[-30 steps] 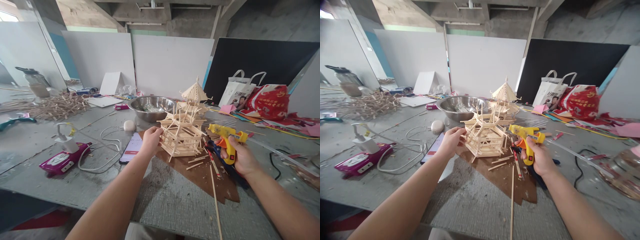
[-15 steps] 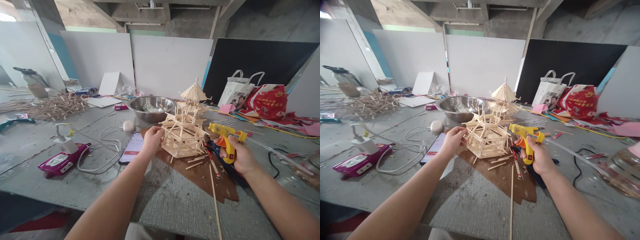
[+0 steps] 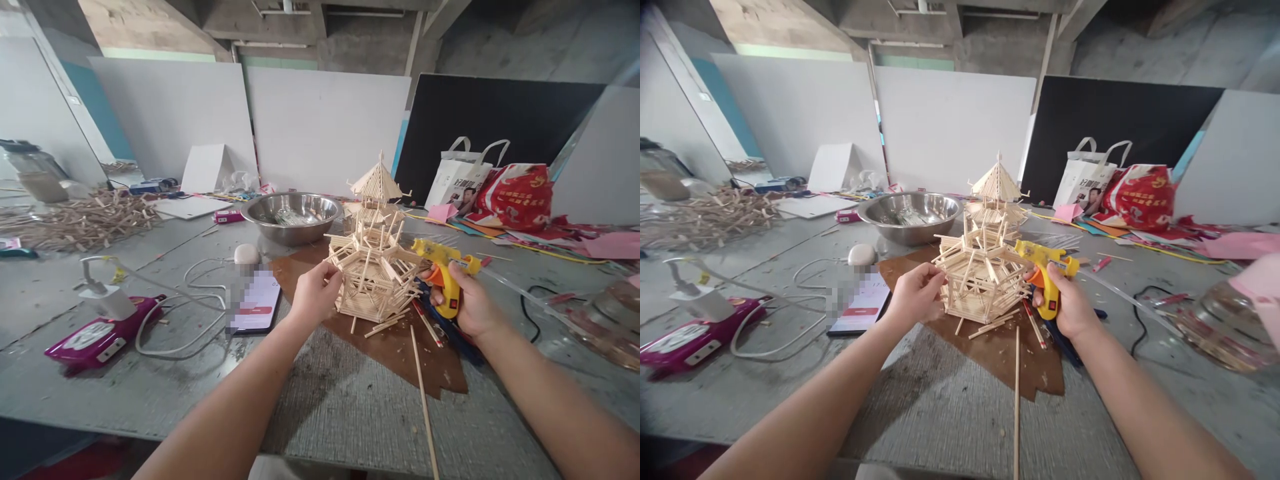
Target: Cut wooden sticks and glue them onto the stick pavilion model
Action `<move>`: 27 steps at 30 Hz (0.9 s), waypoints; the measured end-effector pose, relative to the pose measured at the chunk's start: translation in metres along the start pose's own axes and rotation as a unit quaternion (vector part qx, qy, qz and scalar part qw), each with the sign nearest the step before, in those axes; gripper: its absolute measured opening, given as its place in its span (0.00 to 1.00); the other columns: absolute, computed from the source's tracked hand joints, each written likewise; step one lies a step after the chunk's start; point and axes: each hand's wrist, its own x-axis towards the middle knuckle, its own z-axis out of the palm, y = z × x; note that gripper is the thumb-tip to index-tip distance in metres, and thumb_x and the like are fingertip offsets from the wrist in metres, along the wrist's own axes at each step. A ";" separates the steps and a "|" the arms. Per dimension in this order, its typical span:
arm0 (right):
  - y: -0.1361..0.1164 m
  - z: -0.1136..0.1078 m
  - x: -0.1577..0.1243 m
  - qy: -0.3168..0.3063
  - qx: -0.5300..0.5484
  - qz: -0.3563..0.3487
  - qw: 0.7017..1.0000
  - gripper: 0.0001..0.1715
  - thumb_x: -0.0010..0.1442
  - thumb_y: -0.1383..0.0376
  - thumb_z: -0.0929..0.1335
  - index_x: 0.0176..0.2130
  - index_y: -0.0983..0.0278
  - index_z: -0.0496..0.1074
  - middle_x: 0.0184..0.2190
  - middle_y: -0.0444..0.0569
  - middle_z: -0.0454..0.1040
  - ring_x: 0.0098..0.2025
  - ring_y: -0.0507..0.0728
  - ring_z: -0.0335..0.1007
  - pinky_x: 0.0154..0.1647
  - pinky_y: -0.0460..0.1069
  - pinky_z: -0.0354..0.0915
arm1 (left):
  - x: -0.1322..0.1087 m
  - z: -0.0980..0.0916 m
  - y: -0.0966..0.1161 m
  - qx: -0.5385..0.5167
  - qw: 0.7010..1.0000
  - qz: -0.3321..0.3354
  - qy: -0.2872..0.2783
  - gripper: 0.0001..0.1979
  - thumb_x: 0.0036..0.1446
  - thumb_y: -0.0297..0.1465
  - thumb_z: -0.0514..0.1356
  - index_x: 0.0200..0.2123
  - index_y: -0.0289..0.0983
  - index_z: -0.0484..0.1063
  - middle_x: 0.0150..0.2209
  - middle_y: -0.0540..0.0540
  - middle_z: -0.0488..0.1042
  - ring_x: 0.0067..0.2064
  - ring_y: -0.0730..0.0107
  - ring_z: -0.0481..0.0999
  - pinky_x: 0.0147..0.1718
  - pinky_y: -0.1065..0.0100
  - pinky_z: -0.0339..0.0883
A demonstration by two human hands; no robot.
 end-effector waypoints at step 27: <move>-0.002 0.005 -0.002 0.021 -0.003 0.019 1.000 0.15 0.48 0.53 0.65 0.32 0.62 0.68 0.26 0.43 0.72 0.15 0.47 0.59 0.16 0.45 0.59 | -0.010 -0.004 0.015 0.127 0.990 0.051 0.034 0.13 0.51 0.37 0.49 0.32 0.39 0.69 0.21 0.52 0.69 0.20 0.76 0.63 0.22 0.74 0.53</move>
